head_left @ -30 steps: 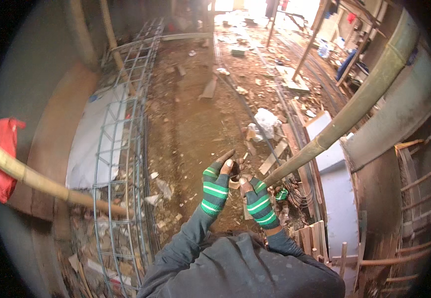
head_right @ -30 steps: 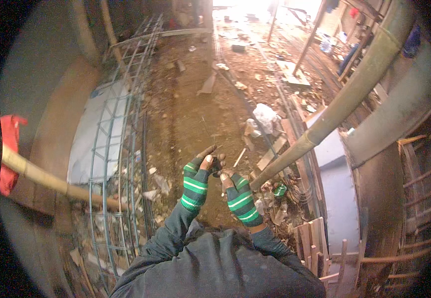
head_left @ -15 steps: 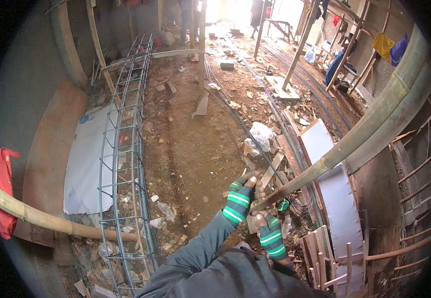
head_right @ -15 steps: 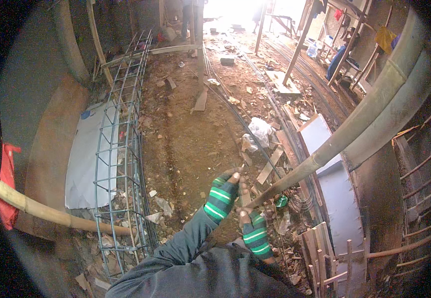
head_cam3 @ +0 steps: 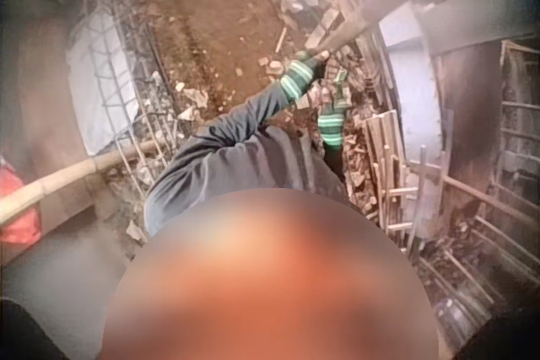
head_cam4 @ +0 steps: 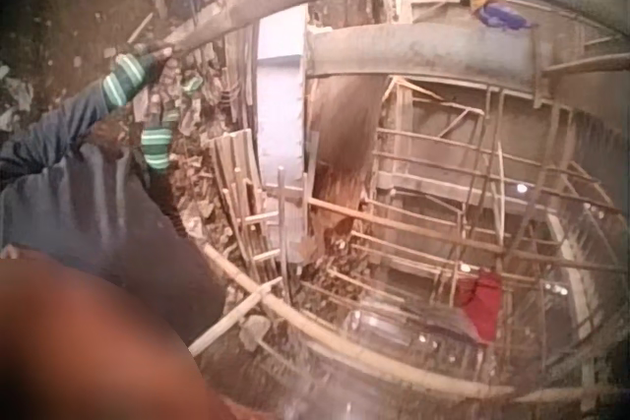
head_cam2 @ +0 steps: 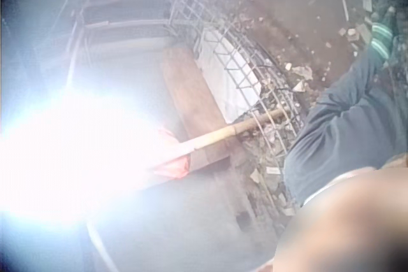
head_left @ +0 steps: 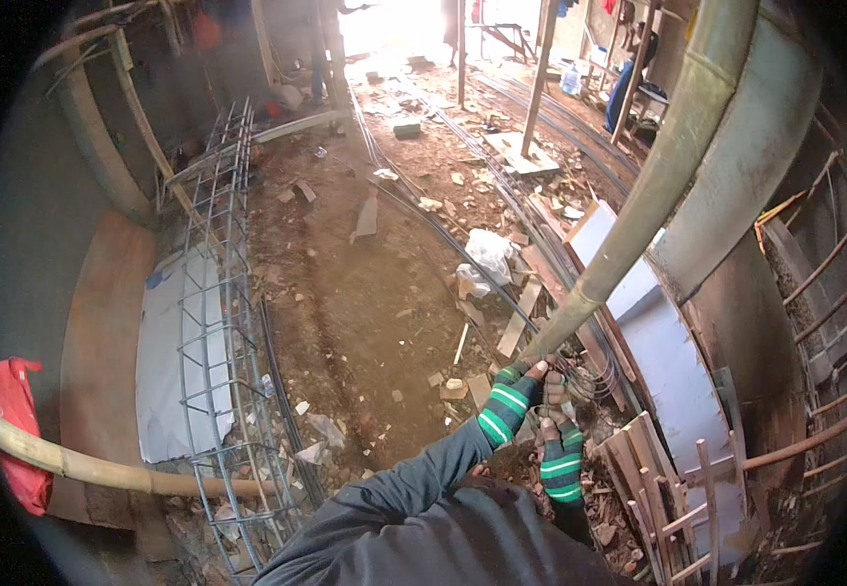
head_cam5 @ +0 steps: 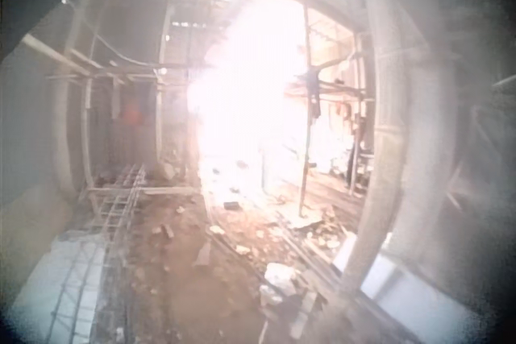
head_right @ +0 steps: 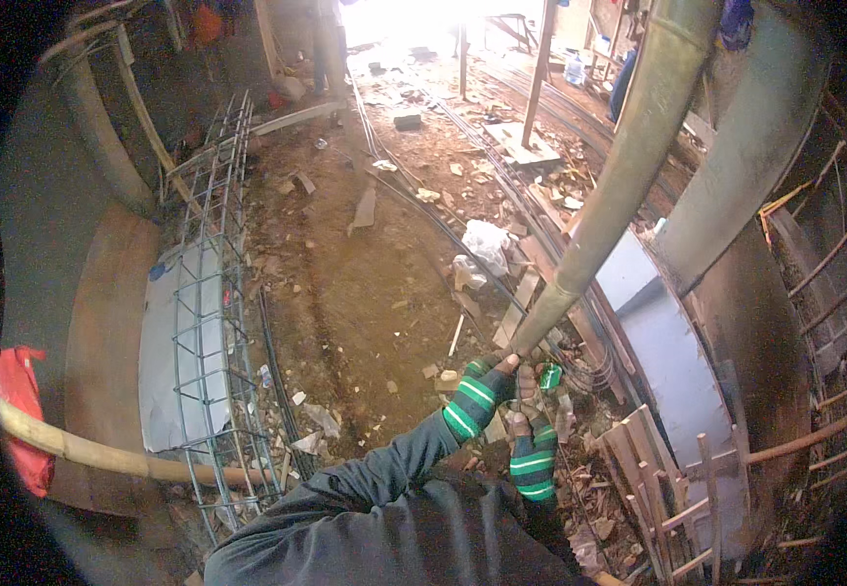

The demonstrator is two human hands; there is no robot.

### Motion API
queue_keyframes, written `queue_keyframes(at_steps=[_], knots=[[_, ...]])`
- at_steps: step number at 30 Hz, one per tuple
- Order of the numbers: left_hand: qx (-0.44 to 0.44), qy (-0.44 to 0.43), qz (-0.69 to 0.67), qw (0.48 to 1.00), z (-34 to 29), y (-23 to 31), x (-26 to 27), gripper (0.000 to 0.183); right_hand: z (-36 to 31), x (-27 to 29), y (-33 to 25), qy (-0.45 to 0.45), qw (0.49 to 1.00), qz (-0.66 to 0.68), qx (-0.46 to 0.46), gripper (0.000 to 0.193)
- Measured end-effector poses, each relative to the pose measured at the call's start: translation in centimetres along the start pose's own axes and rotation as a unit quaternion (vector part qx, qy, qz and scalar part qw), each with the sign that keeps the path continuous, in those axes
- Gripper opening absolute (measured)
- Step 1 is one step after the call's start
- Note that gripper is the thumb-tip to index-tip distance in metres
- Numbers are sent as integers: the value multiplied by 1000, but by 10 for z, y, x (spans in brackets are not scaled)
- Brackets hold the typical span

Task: The person assembles a rebar cage on a construction site by hand, repeatedly bending and tying rebar segments together. The person moves around the cage, adjusting and securing the structure while other workers are visible in the background.

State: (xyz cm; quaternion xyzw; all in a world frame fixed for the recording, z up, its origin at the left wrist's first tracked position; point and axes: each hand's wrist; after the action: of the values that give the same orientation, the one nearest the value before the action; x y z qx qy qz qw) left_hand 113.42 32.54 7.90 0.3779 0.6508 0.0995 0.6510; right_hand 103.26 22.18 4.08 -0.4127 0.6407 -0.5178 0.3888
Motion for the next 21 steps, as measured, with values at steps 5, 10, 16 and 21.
queue_keyframes(at_steps=[5, 10, 16, 21], knots=[[25, -41, 32, 998, 6, -32, -8, 28, -18, 25, 8, 28, 999, -43, 20, 34], [168, -82, 31, 982, 18, -56, -12, 25, -36, 44, -19, 36, 993, -91, -69, 29], [196, -94, 4, 976, 45, -60, -23, 27, -16, 46, -40, 45, 994, -49, -82, 29], [145, -76, -1, 986, 76, -58, -19, 19, 16, 45, -32, 43, 996, -41, -62, 30]])
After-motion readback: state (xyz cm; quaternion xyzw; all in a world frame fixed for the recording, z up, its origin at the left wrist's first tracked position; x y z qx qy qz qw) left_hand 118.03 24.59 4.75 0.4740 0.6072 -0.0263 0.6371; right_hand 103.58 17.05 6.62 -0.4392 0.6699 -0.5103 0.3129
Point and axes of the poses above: each hand's wrist, its own z-axis towards the middle knuckle, its own x-axis out of the back of the hand, y = z × x, and after that the axes turned 8 degrees about -x, right-handed
